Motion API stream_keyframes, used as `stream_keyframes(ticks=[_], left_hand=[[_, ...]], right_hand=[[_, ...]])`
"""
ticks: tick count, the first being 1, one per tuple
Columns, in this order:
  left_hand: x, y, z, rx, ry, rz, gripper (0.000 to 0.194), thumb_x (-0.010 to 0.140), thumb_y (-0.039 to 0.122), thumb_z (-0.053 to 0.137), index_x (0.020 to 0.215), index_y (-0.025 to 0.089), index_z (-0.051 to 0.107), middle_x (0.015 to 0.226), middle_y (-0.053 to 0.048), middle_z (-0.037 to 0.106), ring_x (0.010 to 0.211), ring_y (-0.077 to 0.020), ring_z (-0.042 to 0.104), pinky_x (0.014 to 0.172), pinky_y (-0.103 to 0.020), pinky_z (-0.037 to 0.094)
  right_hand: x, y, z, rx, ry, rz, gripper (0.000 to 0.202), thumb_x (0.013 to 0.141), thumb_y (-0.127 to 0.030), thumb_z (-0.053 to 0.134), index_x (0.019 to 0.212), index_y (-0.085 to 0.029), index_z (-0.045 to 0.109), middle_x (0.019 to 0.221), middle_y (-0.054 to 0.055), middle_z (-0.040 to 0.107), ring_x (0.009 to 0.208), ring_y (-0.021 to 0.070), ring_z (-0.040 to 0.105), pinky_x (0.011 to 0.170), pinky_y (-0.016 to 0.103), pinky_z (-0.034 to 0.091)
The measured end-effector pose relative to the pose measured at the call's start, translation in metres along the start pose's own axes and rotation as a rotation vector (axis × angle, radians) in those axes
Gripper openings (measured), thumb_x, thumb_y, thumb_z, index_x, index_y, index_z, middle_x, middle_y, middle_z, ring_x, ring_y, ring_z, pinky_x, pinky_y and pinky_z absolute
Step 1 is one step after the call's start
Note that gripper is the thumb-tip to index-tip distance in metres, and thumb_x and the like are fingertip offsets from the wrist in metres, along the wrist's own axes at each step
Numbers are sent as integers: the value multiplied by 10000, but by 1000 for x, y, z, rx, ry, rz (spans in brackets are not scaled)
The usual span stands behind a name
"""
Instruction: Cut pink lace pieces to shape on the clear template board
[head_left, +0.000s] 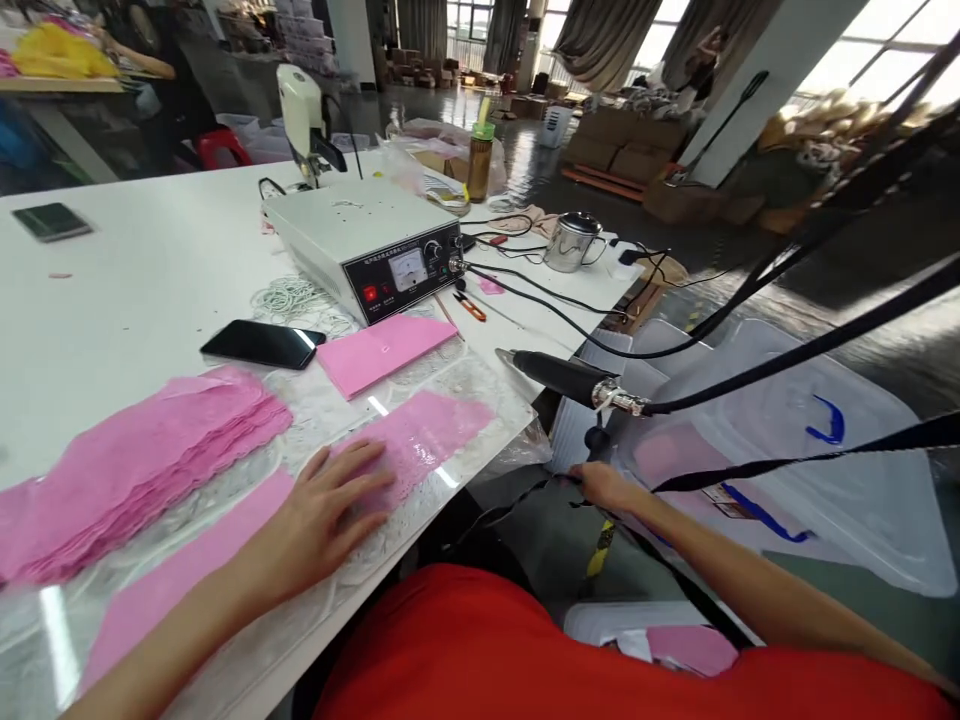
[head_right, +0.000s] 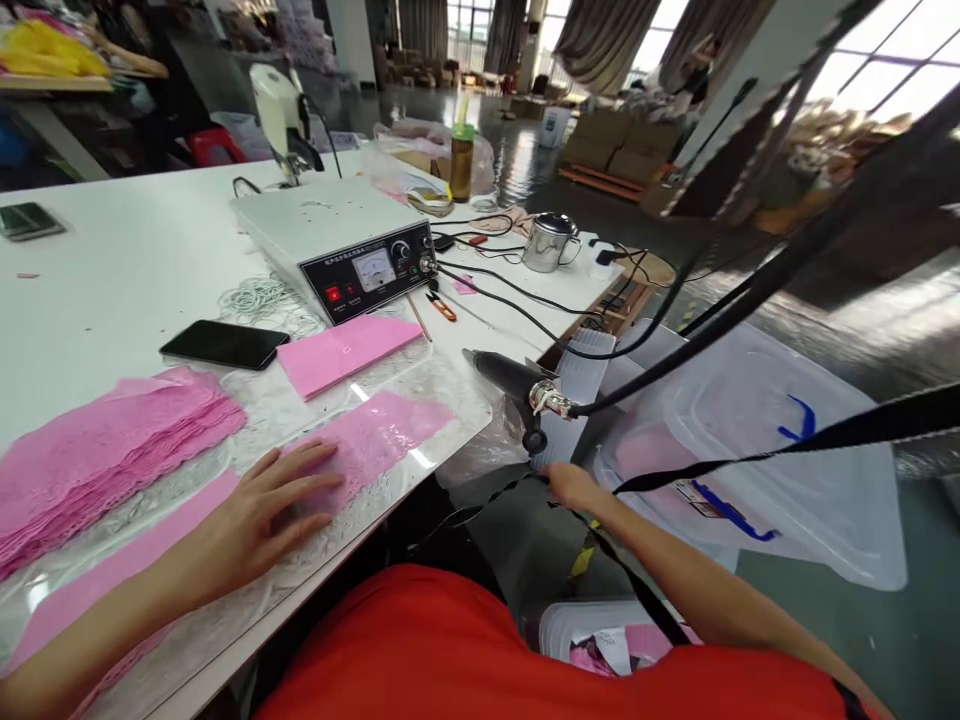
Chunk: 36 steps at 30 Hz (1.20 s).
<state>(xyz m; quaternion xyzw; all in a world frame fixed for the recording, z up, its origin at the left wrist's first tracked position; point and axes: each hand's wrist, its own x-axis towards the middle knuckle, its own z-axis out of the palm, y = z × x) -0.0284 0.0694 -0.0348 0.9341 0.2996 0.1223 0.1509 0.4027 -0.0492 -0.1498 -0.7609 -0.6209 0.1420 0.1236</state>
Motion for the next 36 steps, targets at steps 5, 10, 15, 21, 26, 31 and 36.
stream_keyframes(ticks=[5,10,15,21,26,31,36], left_hand=[[1,8,-4,15,42,3,343,932,412,476,1245,344,598,1448,-51,464,1336,-308,428,1095,-576,306],[-4,20,-11,21,8,-67,299,948,278,456,1203,267,612,1438,-88,467,1360,-276,394,1119,-558,275],[-11,28,-13,-22,-3,-114,196,909,267,536,1075,197,614,1447,-126,441,1392,-269,335,1150,-533,225],[-11,32,-11,-67,-78,-111,109,899,257,564,964,188,619,1392,-139,503,1348,-272,408,1146,-563,185],[-13,29,-9,-71,-26,-116,123,922,236,517,942,205,634,1334,-105,558,1268,-232,500,1153,-533,184],[1,19,-10,-29,92,-117,147,905,178,498,912,207,642,1185,-69,636,1117,-199,590,1057,-421,379],[37,-12,-26,42,244,-319,162,882,133,496,902,171,652,995,-79,655,943,-204,614,854,-354,500]], right_hand=[[4,14,-25,65,-338,54,326,899,-352,568,1169,-169,576,1178,89,601,1008,194,612,850,396,535],[-8,-83,-28,277,-659,-329,183,801,-140,591,805,-243,743,719,8,710,652,147,664,595,235,529],[6,-166,-60,466,-239,-753,249,890,-234,460,953,-233,701,838,41,730,765,137,674,714,250,544],[55,-182,-52,300,152,-797,232,871,-201,488,968,-232,696,980,65,733,921,201,678,846,366,559],[63,-176,-39,270,186,-757,213,881,-214,488,918,-238,696,938,57,730,893,197,676,810,357,571],[88,-188,-46,322,265,-618,228,869,-227,477,958,-230,687,963,61,717,910,201,672,819,356,557],[136,-219,-55,235,158,-520,270,837,-187,489,1017,-183,689,1043,85,704,973,220,649,875,372,516]])
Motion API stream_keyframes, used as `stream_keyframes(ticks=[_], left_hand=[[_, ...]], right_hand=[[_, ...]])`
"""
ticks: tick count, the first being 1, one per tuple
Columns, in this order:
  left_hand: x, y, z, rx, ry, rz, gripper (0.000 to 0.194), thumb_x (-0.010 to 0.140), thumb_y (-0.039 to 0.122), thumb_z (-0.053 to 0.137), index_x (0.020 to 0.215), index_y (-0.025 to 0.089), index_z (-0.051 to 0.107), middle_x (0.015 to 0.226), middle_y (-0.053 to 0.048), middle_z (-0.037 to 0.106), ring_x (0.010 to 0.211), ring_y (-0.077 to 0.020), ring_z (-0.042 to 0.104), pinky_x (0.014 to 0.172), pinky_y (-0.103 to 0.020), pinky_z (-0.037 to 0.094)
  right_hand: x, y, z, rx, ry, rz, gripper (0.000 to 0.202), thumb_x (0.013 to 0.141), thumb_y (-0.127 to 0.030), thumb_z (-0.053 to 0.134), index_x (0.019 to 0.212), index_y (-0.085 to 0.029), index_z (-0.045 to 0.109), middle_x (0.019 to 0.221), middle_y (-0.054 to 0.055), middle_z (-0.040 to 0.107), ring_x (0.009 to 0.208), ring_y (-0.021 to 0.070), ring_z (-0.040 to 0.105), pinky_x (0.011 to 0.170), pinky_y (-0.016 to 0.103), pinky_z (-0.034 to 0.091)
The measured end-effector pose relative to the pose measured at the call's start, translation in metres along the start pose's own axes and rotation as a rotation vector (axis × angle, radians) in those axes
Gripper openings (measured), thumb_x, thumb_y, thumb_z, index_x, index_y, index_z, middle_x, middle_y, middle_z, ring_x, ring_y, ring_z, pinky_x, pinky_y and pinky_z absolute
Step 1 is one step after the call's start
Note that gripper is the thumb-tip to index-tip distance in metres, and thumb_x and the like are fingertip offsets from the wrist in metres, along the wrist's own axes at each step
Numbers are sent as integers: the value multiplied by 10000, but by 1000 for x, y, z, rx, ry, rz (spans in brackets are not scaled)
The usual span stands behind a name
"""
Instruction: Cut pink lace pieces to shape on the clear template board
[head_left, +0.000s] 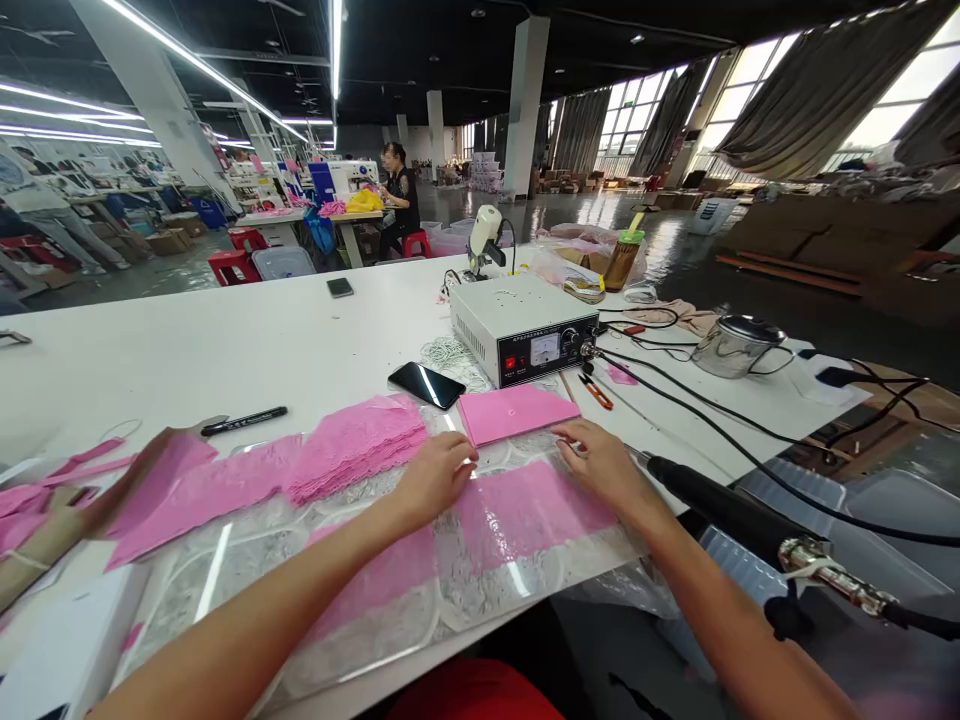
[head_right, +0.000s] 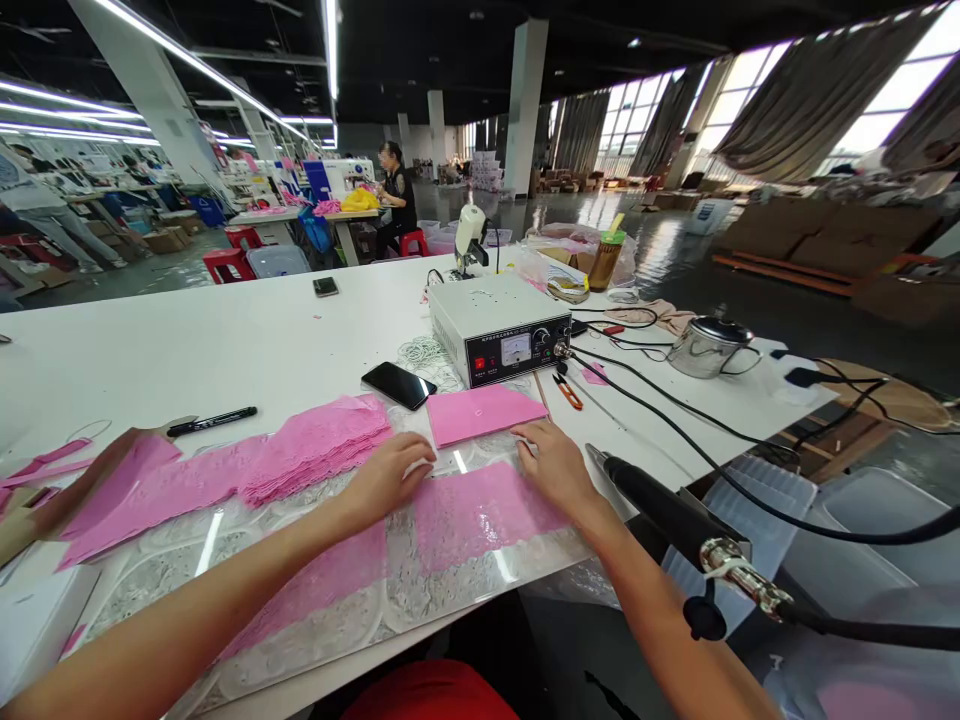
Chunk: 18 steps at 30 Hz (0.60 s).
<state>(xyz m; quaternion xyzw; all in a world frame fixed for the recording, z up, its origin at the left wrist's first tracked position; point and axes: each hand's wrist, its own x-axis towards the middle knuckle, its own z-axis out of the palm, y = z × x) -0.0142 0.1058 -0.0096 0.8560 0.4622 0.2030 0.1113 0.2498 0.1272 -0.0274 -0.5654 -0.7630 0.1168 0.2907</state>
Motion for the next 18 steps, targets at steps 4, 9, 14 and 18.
stream_keyframes(ticks=[4,9,14,18], left_hand=[[36,-15,0,43,15,-86,126,870,166,547,911,159,665,1014,-89,629,956,-227,601,824,-375,506],[59,-25,12,88,-73,-158,171,900,271,593,999,142,644,1057,-84,622,976,-211,604,834,-387,521],[64,-29,11,120,-143,-177,324,933,345,559,1201,164,556,1205,-93,577,1020,-206,601,864,-415,527],[66,-32,0,139,-190,-178,315,934,343,558,1193,164,561,1199,-92,580,1017,-204,601,862,-412,527]], right_hand=[[29,-4,9,-16,-65,-15,274,830,-167,507,1032,-169,692,1090,91,703,1021,226,637,921,376,481],[38,-3,16,-25,-107,-16,259,841,-172,498,1007,-171,697,1050,94,713,953,205,655,864,343,487],[40,-1,15,-24,-122,-7,253,846,-184,498,1000,-183,698,1040,83,715,921,190,660,835,320,487],[41,0,14,-24,-137,-1,256,853,-195,496,1009,-175,697,1033,85,717,910,189,659,834,315,482]])
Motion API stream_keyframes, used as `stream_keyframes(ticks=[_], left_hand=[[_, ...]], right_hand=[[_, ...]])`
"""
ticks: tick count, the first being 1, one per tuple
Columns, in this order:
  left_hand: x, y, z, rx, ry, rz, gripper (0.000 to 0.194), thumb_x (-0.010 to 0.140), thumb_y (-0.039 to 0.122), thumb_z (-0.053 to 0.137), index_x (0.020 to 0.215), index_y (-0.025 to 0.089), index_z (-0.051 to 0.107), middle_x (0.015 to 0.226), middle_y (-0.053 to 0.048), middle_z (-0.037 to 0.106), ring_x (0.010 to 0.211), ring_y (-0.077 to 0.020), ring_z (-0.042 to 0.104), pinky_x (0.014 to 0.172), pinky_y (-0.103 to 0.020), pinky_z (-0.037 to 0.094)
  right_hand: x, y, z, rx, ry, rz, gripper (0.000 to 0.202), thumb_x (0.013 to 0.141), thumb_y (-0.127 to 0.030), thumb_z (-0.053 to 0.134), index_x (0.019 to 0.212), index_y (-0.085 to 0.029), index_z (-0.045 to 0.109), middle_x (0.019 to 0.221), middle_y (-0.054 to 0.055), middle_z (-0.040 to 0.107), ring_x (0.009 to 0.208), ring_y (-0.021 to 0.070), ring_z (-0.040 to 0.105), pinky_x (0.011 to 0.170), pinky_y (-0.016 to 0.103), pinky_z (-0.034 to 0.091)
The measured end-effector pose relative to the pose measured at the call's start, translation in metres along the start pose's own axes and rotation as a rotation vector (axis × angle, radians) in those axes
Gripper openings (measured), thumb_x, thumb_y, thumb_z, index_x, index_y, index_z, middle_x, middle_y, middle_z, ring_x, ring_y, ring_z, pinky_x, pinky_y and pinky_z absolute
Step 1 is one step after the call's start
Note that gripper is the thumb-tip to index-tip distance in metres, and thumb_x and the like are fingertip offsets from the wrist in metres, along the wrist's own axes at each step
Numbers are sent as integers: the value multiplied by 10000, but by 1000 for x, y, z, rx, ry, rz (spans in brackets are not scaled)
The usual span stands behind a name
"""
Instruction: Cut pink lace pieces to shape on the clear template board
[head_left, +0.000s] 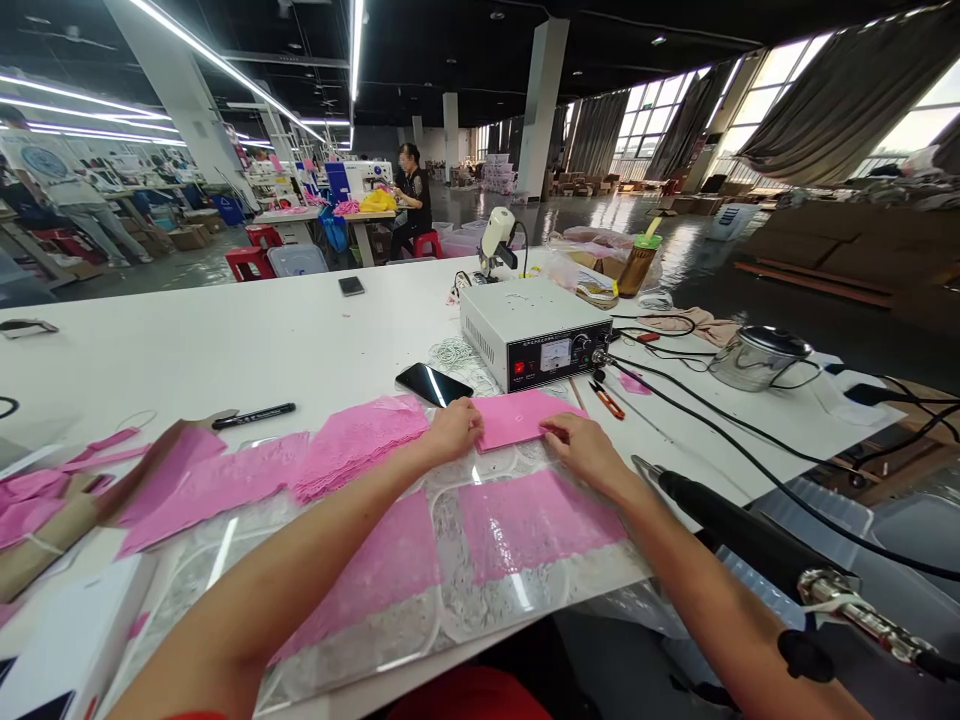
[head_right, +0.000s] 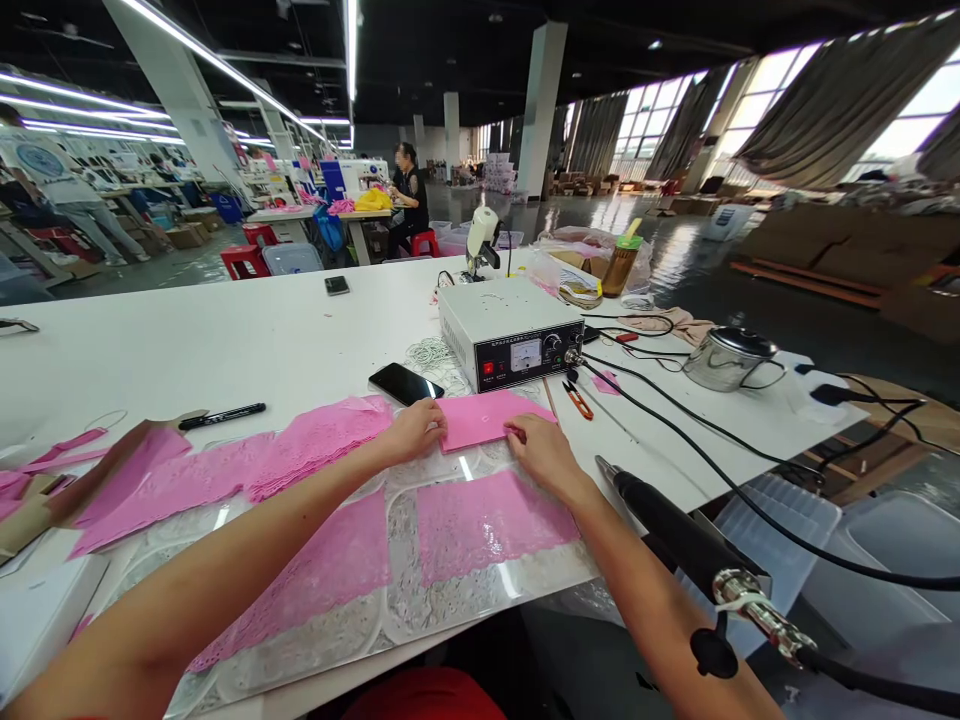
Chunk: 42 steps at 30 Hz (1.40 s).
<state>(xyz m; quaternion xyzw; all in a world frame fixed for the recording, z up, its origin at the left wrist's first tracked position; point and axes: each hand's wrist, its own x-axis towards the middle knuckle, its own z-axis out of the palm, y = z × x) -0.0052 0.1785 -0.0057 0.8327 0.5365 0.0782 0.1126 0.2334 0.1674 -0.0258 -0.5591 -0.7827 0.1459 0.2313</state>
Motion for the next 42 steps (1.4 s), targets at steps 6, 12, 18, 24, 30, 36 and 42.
stream_keyframes(ticks=[6,12,18,24,30,36,42], left_hand=[[-3,3,-1,29,-29,28,311,924,344,572,1174,158,572,1196,-90,583,1045,-215,592,893,-436,509],[1,3,2,-11,-50,25,327,929,344,565,1201,161,557,1209,-93,575,1035,-213,596,875,-426,520],[8,-3,-5,-102,-95,25,314,931,345,562,1186,161,565,1191,-89,584,1015,-206,602,861,-413,527],[10,-5,-12,-194,-74,37,154,902,273,591,953,138,643,1048,-64,627,945,-185,605,848,-374,509],[13,-7,-21,-298,-23,59,169,811,177,552,662,161,630,861,-44,620,864,-191,580,805,-314,455],[13,-10,-28,-374,-20,69,177,788,222,534,626,166,577,815,-34,581,796,-181,553,766,-318,428],[-1,-13,-37,-425,-72,95,184,808,262,512,648,172,535,815,-23,559,734,-151,527,657,-271,421]], right_hand=[[1,-1,0,-18,-31,-7,246,850,-191,500,994,-168,699,1027,81,710,901,184,650,819,301,475],[1,-3,-4,-40,-53,8,236,844,-171,510,979,-176,704,1028,79,713,922,185,652,833,295,467],[3,-2,-8,-53,-47,18,235,839,-187,537,1001,-199,706,1040,66,730,955,201,663,822,290,472],[7,-7,-5,-49,20,-56,221,862,-261,536,993,-206,705,1023,71,728,889,203,670,765,316,495],[15,-18,10,-43,64,-196,211,797,-250,642,994,-199,700,1076,78,704,1020,221,622,857,343,494],[23,-3,14,-57,118,-203,172,854,-147,541,865,-192,706,904,63,729,887,199,629,794,339,492],[19,8,11,-46,175,-231,167,849,-139,544,820,-208,693,855,43,724,823,188,628,757,337,497]])
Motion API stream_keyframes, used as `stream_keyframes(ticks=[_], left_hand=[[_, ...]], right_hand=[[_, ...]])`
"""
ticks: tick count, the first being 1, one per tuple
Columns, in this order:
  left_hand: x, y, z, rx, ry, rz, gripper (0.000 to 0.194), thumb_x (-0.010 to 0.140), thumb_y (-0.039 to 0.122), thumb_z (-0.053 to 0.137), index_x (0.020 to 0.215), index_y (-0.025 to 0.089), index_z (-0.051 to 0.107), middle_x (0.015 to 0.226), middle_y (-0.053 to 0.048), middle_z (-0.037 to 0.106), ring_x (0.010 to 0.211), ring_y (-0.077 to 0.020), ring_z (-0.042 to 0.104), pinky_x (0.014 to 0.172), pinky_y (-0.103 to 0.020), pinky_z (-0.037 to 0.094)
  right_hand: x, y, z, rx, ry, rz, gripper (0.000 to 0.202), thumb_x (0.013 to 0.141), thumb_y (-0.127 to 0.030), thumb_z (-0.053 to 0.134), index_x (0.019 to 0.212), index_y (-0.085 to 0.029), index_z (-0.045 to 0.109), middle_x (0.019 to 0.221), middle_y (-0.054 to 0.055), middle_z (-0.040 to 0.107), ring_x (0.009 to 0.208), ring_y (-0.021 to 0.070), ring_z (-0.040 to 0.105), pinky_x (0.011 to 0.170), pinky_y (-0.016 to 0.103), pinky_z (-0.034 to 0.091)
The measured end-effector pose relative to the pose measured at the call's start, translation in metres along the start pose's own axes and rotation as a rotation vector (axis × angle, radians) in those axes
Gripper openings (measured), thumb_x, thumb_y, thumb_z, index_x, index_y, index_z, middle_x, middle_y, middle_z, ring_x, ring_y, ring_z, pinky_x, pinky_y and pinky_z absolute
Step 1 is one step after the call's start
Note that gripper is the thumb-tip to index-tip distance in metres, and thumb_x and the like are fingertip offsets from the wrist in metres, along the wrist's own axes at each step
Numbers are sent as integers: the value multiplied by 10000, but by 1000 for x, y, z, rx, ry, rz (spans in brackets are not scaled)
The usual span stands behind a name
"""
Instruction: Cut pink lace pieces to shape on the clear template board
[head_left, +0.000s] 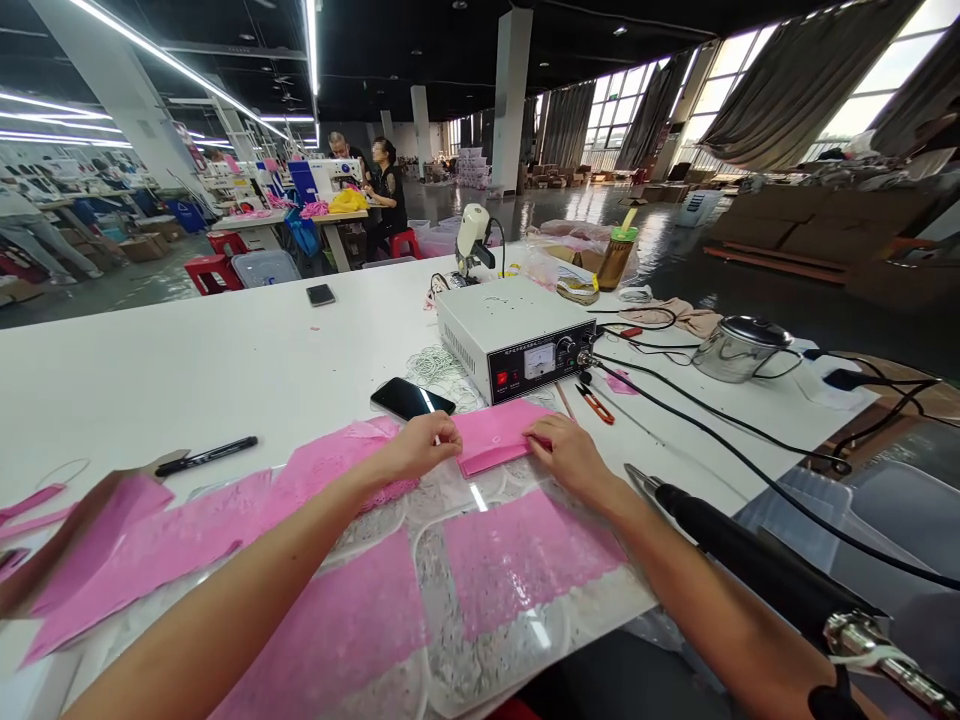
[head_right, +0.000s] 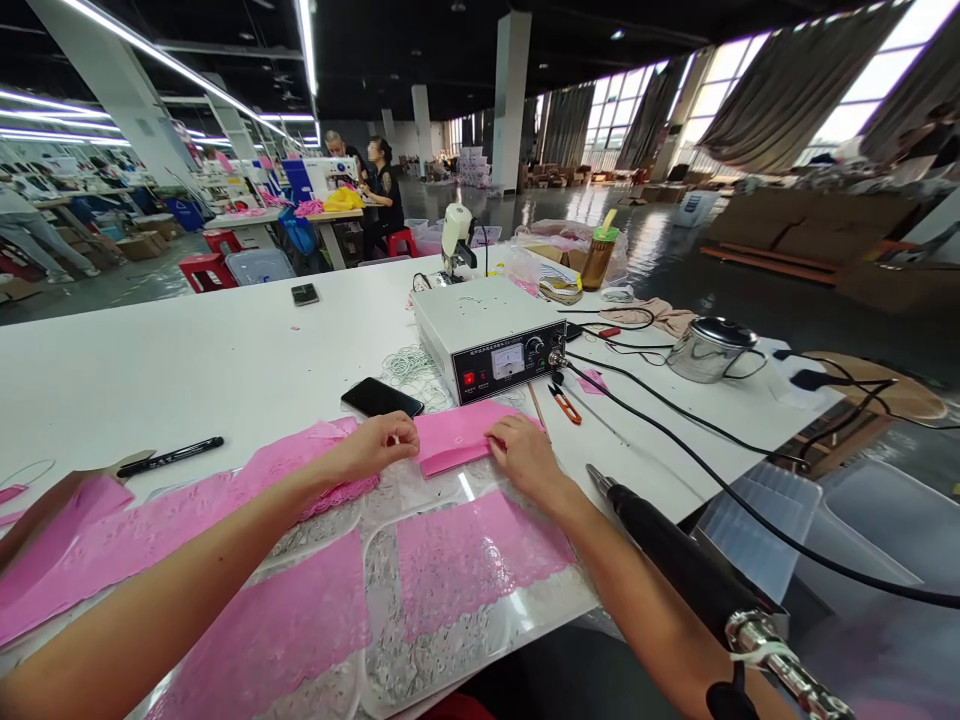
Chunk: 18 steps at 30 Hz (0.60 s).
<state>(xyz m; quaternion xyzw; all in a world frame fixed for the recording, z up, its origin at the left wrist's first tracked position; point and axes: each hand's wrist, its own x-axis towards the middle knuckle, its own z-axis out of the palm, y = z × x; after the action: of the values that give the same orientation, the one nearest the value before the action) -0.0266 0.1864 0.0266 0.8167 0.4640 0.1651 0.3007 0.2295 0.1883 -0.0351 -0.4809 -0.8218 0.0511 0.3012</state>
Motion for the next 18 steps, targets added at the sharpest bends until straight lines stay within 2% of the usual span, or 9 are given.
stream_keyframes(ticks=[4,9,18], left_hand=[[-19,-3,2,-30,-65,6,164,825,235,477,681,176,530,811,-18,581,683,-133,528,601,-244,414],[-41,-8,14,-56,-133,28,137,814,156,449,721,179,547,794,-12,605,711,-129,549,637,-230,426],[-49,-8,22,-25,-118,73,169,861,179,457,746,177,582,885,-24,642,795,-143,570,706,-244,427]], right_hand=[[-13,-7,-3,34,-30,-76,141,858,-152,553,828,-200,681,850,42,714,820,182,621,740,324,495],[-30,-16,-3,36,-36,-231,118,874,-162,542,866,-181,659,854,63,687,793,181,588,717,321,483],[-36,-29,3,-20,-3,-312,94,845,-134,555,811,-165,637,823,71,654,774,179,549,695,306,441]])
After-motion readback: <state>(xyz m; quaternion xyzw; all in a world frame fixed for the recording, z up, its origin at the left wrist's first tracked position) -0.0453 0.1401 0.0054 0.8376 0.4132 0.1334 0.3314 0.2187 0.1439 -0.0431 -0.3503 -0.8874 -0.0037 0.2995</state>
